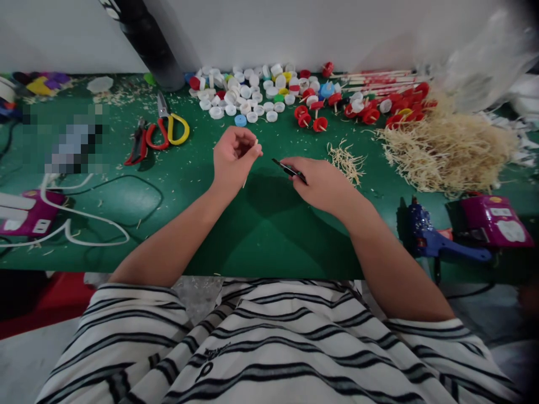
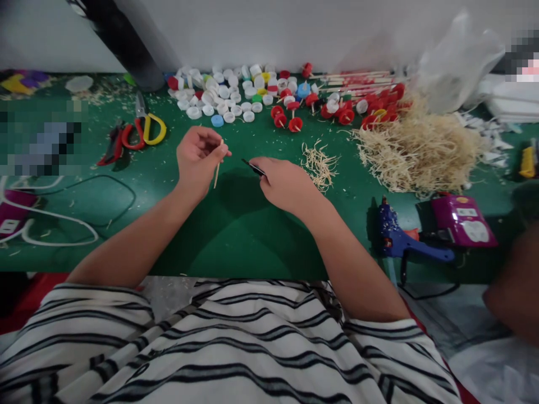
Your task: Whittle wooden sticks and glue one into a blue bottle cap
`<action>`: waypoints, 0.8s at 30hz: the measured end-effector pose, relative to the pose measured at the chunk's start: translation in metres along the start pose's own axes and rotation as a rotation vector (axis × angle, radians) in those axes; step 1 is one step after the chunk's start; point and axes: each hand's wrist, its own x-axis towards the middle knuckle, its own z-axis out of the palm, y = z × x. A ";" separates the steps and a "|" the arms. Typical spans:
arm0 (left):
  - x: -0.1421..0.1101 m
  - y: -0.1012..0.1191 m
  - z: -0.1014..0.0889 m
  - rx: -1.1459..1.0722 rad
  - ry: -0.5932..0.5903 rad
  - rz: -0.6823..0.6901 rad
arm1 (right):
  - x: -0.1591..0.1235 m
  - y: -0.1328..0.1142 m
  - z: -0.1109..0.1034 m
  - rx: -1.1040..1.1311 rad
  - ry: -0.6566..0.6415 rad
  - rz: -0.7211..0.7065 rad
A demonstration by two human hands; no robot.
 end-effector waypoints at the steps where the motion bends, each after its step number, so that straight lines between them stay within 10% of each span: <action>1: 0.000 0.000 -0.001 0.002 -0.019 0.000 | 0.000 0.001 0.000 -0.012 0.000 -0.003; 16: -0.003 0.011 0.002 -0.433 -0.117 -0.100 | 0.006 -0.006 0.008 -0.189 0.013 0.051; 24: -0.009 0.017 0.006 -0.188 -0.223 0.014 | 0.009 -0.011 0.014 -0.249 0.015 0.055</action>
